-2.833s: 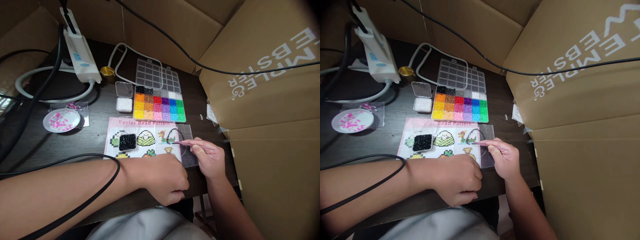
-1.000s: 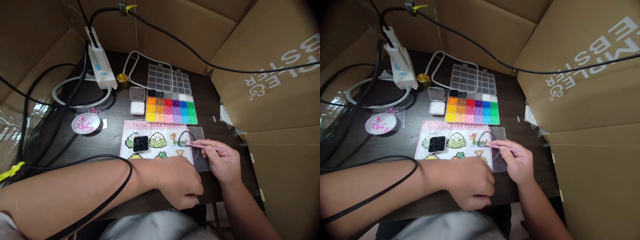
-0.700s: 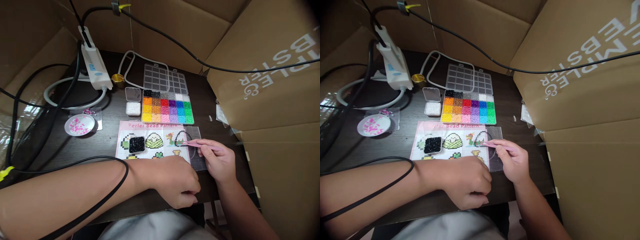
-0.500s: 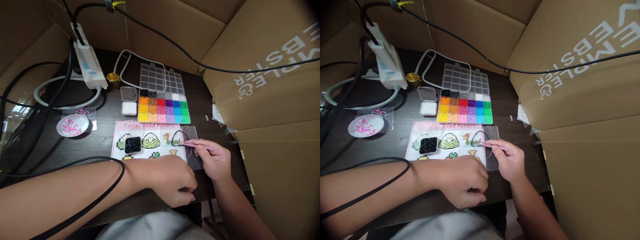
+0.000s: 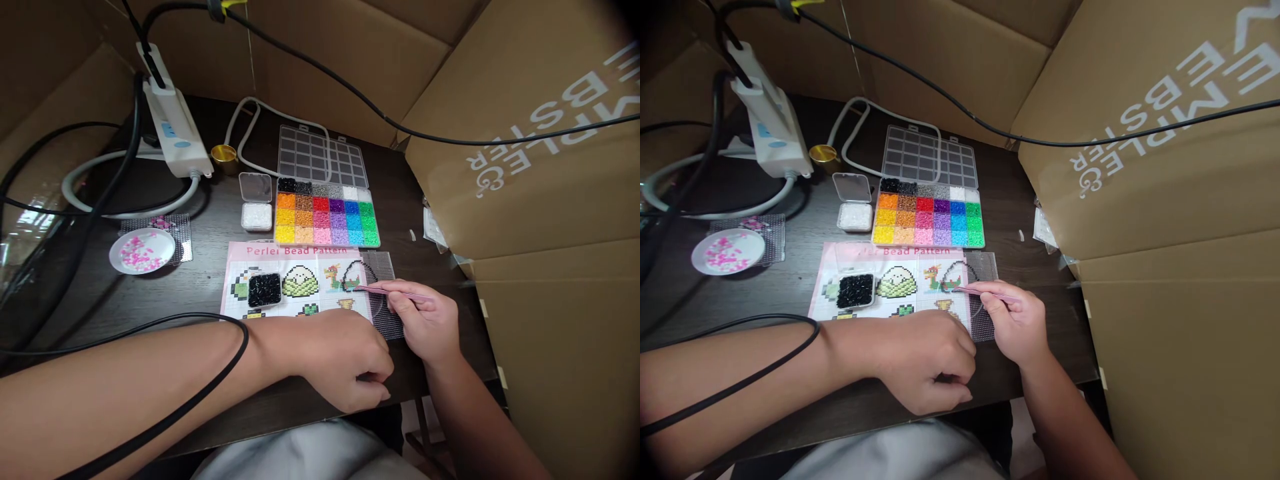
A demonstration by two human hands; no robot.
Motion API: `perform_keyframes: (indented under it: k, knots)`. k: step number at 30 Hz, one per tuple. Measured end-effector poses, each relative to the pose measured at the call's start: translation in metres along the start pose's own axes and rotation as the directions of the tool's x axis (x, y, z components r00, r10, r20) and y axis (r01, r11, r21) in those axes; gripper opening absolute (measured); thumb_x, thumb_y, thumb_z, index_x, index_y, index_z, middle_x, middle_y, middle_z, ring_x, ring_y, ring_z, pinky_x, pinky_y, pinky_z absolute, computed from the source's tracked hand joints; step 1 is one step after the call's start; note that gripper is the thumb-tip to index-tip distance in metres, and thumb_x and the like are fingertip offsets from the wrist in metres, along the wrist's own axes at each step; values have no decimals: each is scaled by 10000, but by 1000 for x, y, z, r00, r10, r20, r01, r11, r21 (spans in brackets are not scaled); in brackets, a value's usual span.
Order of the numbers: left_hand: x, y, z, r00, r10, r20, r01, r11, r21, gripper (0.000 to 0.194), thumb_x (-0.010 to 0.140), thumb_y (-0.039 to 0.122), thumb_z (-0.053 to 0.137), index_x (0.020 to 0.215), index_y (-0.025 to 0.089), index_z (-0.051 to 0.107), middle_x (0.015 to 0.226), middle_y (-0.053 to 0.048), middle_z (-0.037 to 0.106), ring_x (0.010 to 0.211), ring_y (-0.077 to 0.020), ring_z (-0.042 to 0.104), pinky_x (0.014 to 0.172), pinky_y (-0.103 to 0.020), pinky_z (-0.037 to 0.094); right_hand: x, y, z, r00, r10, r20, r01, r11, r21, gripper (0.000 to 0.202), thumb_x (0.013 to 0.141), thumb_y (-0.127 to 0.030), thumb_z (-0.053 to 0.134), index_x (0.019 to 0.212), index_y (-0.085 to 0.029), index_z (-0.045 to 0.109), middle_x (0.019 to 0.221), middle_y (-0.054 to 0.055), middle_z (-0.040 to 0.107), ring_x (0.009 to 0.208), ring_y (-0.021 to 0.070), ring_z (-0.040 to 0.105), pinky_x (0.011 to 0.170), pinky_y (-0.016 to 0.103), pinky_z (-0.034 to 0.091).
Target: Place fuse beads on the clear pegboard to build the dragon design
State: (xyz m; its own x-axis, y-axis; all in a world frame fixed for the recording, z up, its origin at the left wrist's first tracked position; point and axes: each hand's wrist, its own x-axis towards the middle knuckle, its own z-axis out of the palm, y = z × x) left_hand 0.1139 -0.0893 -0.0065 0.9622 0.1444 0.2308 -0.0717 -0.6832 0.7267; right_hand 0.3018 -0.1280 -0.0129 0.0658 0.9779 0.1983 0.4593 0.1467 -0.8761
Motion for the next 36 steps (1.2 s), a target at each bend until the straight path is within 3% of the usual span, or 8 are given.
perform_keyframes:
  k: [12, 20, 36]
  knots:
    - [0, 0, 1, 1000, -7, 27, 6, 1000, 16, 233, 825, 256, 644, 603, 186, 655, 674, -23, 699, 599, -163, 580, 523, -304, 390, -1, 0, 1, 1000, -1, 3, 1, 999, 33, 186, 934, -242, 639, 974, -247, 821, 931, 39, 819, 736, 163, 750, 660, 279, 635]
    - [-1, 0, 1, 1000, -9, 27, 9, 1000, 18, 230, 816, 249, 637, 598, 180, 657, 666, -27, 696, 584, -162, 576, 518, -304, 384, -1, 1, 1, 1000, 5, 4, -5, 1000, 29, 186, 936, -273, 641, 966, -237, 821, 933, 48, 819, 766, 185, 759, 726, 326, 656]
    - [2, 1, -1, 994, -35, 99, 32, 999, 37, 230, 833, 279, 608, 652, 169, 698, 709, -26, 712, 616, -170, 583, 527, -320, 375, -2, 4, 1, 1000, -1, 17, 0, 999, 51, 200, 949, -210, 635, 995, -280, 817, 954, 9, 819, 819, 154, 768, 764, 274, 646]
